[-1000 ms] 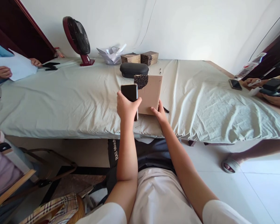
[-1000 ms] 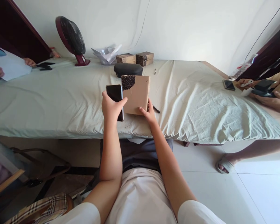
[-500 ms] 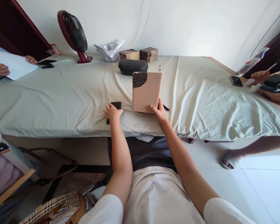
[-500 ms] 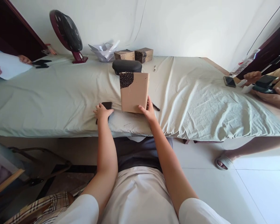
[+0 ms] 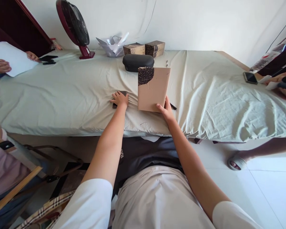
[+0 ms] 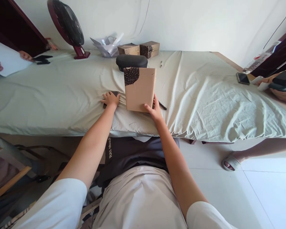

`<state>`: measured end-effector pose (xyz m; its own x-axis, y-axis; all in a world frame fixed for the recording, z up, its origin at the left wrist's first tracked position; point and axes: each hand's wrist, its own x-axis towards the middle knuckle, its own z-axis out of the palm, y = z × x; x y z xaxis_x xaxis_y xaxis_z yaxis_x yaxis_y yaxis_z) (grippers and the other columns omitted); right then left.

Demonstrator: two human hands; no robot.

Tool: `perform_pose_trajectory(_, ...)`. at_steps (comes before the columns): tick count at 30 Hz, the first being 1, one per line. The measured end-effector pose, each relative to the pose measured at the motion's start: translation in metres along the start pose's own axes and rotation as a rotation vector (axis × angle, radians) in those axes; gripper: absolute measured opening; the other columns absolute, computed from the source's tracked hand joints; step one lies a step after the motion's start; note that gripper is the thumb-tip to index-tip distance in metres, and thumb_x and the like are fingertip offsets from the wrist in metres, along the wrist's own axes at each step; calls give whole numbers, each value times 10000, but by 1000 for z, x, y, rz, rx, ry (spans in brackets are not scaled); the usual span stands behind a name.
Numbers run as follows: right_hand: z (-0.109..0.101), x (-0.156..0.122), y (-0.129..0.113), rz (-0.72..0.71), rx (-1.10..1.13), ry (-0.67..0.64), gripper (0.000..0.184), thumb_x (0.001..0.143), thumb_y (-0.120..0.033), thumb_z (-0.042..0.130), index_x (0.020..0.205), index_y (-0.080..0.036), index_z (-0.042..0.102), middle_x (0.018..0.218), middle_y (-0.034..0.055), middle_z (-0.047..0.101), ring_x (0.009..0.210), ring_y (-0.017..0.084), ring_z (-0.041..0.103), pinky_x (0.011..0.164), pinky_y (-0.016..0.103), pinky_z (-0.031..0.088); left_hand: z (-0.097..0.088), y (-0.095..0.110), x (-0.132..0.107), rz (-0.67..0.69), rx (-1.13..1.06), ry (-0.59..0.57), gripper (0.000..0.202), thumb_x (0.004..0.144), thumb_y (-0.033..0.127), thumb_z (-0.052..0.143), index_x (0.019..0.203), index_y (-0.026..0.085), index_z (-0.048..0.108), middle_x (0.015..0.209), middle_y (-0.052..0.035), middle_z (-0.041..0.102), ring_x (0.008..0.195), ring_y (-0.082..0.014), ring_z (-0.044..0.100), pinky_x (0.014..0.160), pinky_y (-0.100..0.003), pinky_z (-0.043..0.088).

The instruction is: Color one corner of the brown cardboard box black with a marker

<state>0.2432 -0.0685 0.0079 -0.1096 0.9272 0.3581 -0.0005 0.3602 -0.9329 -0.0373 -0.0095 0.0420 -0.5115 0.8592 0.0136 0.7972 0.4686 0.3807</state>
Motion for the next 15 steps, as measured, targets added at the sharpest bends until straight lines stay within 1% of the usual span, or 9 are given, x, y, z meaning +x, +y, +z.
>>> perform_pose_trajectory(2,0,0,-1,-4,6,3,1155,750,-786,803,1705,-351,319,1660,59,538,1538,389,483,1309,591,390,-2,-1,0,38,7,-19,768,1082,492,402,1653,-13,305,1728,-321,348,1615,-416,268,1269,-693,205)
perform_pose_trajectory(4,0,0,-3,-5,4,0,1151,756,-782,803,1705,-341,324,1659,71,540,1540,394,481,1307,592,388,-6,-1,-2,67,13,-4,751,1081,472,417,1647,-13,326,1753,-306,314,1638,-423,236,1279,-692,183)
perform_pose_trajectory(5,1,-1,-4,-2,-2,-1,1155,756,-786,799,1708,-339,321,1657,75,542,1541,395,481,1308,595,385,-9,-1,-5,90,5,35,733,1079,455,432,1648,2,340,1773,-285,289,1657,-421,200,1287,-687,174)
perform_pose_trajectory(7,1,-1,-5,11,-20,5,1178,747,-799,793,1716,-344,301,1674,72,524,1562,396,456,1322,608,356,-12,1,-14,158,-70,174,671,1075,403,450,1656,75,377,1802,-215,271,1684,-387,154,1308,-652,185)
perform_pose_trajectory(9,2,-2,-5,19,-36,31,1185,755,-803,777,1727,-354,270,1728,58,455,1608,390,392,1354,612,286,-10,2,-30,239,-277,322,583,1084,366,422,1628,161,454,1769,-150,383,1661,-321,264,1315,-567,264)
perform_pose_trajectory(10,2,-2,-5,15,-42,49,1174,768,-803,761,1732,-360,256,1756,47,412,1634,385,351,1372,608,242,-6,3,-40,282,-429,346,535,1090,360,398,1573,172,525,1709,-143,482,1614,-287,371,1306,-504,317)
perform_pose_trajectory(12,1,-3,-2,-4,-57,79,1139,798,-802,719,1738,-375,238,1793,19,341,1677,371,268,1394,596,172,6,6,-61,364,-769,269,503,1105,360,298,1396,167,660,1524,-160,664,1436,-237,596,1224,-403,445)
perform_pose_trajectory(14,-1,-3,-1,1,-68,67,1093,830,-812,655,1741,-402,210,1809,-28,302,1710,343,180,1407,582,128,21,10,-80,417,-1026,131,496,1092,436,325,1257,183,719,1431,-152,727,1336,-243,680,1144,-381,526)
perform_pose_trajectory(15,-1,-3,0,18,-68,46,1068,847,-819,615,1741,-420,189,1811,-57,289,1722,321,138,1413,571,107,27,11,-88,449,-1110,73,484,1076,478,375,1249,187,722,1417,-150,738,1327,-252,692,1131,-383,543)
